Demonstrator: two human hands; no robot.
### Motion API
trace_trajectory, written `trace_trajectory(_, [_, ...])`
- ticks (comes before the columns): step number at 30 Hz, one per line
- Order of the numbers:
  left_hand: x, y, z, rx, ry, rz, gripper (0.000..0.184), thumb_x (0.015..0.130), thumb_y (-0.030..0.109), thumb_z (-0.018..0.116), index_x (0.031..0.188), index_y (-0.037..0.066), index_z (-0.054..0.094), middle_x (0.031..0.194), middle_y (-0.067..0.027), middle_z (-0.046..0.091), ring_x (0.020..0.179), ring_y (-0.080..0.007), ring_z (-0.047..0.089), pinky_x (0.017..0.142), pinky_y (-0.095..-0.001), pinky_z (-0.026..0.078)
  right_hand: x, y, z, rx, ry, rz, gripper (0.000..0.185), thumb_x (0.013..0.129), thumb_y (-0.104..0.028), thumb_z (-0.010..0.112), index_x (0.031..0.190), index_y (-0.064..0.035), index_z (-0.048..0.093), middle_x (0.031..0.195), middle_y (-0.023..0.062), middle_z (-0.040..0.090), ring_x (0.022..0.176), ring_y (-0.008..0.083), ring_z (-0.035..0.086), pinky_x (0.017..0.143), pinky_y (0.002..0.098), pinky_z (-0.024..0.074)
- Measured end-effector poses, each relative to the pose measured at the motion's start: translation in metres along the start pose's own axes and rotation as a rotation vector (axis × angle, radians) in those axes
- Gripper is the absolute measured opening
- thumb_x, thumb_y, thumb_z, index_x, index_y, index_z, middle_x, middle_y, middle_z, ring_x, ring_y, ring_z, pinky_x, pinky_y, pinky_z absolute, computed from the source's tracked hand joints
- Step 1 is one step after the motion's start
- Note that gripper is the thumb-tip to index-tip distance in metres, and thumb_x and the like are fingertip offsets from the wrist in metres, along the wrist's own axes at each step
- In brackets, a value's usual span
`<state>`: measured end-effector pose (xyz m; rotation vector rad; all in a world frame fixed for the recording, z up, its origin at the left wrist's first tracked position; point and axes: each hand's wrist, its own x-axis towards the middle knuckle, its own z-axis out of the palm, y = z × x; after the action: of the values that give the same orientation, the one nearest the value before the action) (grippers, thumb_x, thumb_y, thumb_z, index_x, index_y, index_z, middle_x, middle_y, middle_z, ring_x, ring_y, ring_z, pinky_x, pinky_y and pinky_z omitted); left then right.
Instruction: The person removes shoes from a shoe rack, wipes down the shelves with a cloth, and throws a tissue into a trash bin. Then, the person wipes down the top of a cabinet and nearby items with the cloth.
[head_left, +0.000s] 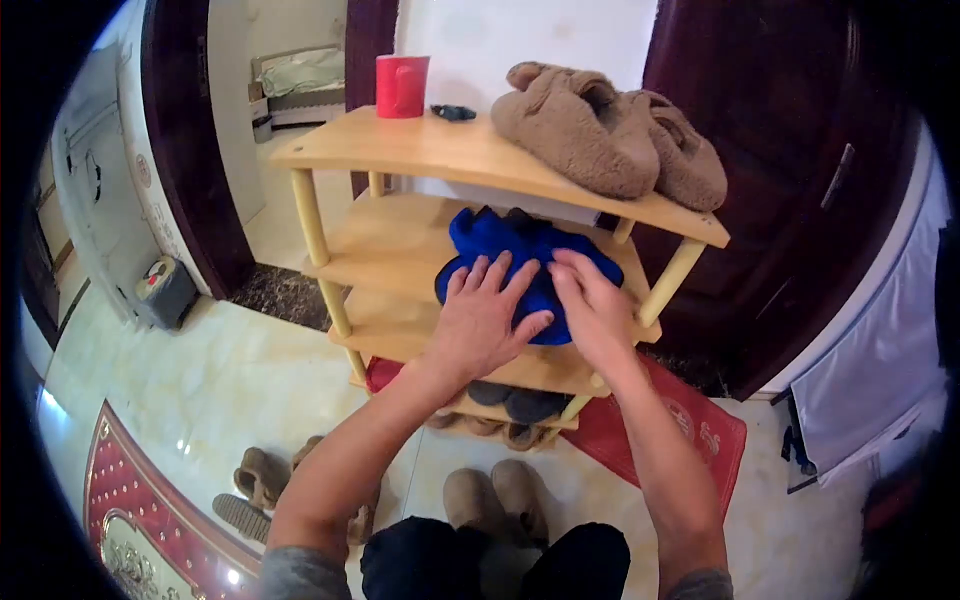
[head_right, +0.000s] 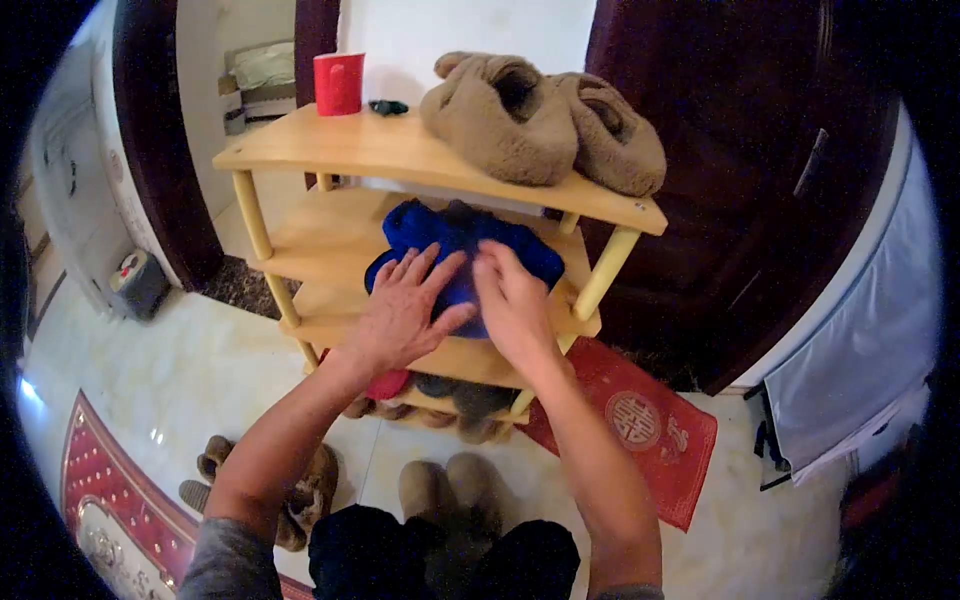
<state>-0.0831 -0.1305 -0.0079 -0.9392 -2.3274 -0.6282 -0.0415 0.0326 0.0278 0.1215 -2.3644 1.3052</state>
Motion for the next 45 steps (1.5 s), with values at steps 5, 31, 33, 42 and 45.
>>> trace_trajectory(5, [0.054, -0.003, 0.018, 0.149, -0.373, -0.212, 0.076, 0.086, 0.074, 0.039, 0.146, 0.027, 0.041, 0.156, -0.0175, 0.026, 0.142, -0.0467, 0.02, 0.109, -0.0705, 0.012, -0.04, 0.045, -0.069, 0.012, 0.71, -0.307, 0.023, 0.094, -0.012, 0.053, 0.114, -0.0007, 0.056, 0.11, 0.0087, 0.06, 0.101, 0.0184, 0.055, 0.088, 0.031, 0.0433])
trace_trajectory(31, [0.015, -0.05, -0.018, 0.166, -0.33, 0.032, 0.046, 0.098, 0.047, 0.04, 0.138, 0.026, 0.049, 0.145, -0.0125, 0.045, 0.139, -0.0336, 0.034, 0.11, -0.0589, 0.026, -0.026, 0.093, -0.065, -0.288, 0.593, -0.114, 0.051, 0.102, -0.035, 0.037, 0.134, 0.0043, 0.044, 0.137, 0.0235, 0.044, 0.126, 0.0384, 0.043, 0.107, 0.0447, 0.0318])
trace_trajectory(33, [0.006, -0.069, -0.04, 0.183, -0.326, -0.046, 0.044, 0.098, 0.044, 0.041, 0.137, 0.025, 0.05, 0.144, -0.0128, 0.047, 0.138, -0.034, 0.035, 0.109, -0.0575, 0.027, -0.035, 0.061, -0.077, -0.292, 0.643, -0.187, 0.046, 0.097, -0.026, 0.051, 0.133, 0.0027, 0.044, 0.136, 0.02, 0.046, 0.127, 0.0343, 0.043, 0.109, 0.0419, 0.0311])
trace_trajectory(42, [0.056, 0.053, -0.109, 0.156, 0.54, 0.216, 0.059, 0.076, 0.034, 0.075, 0.127, 0.011, 0.056, 0.13, -0.0191, 0.051, 0.116, -0.0352, 0.051, 0.094, -0.0466, 0.041, 0.043, -0.031, -0.151, -0.443, 0.375, -0.376, 0.074, 0.079, -0.034, 0.073, 0.139, -0.0042, 0.042, 0.142, 0.0186, 0.04, 0.132, 0.0345, 0.04, 0.11, 0.041, 0.032])
trace_trajectory(45, [0.104, 0.067, -0.09, 0.184, 0.447, 0.12, 0.066, 0.076, 0.038, 0.074, 0.13, 0.008, 0.051, 0.137, -0.0249, 0.042, 0.127, -0.0409, 0.042, 0.101, -0.0497, 0.04, 0.065, -0.039, -0.157, -0.414, 0.22, -0.213, 0.063, 0.074, -0.037, 0.078, 0.126, -0.0063, 0.059, 0.127, 0.0202, 0.055, 0.12, 0.033, 0.052, 0.103, 0.0393, 0.0398])
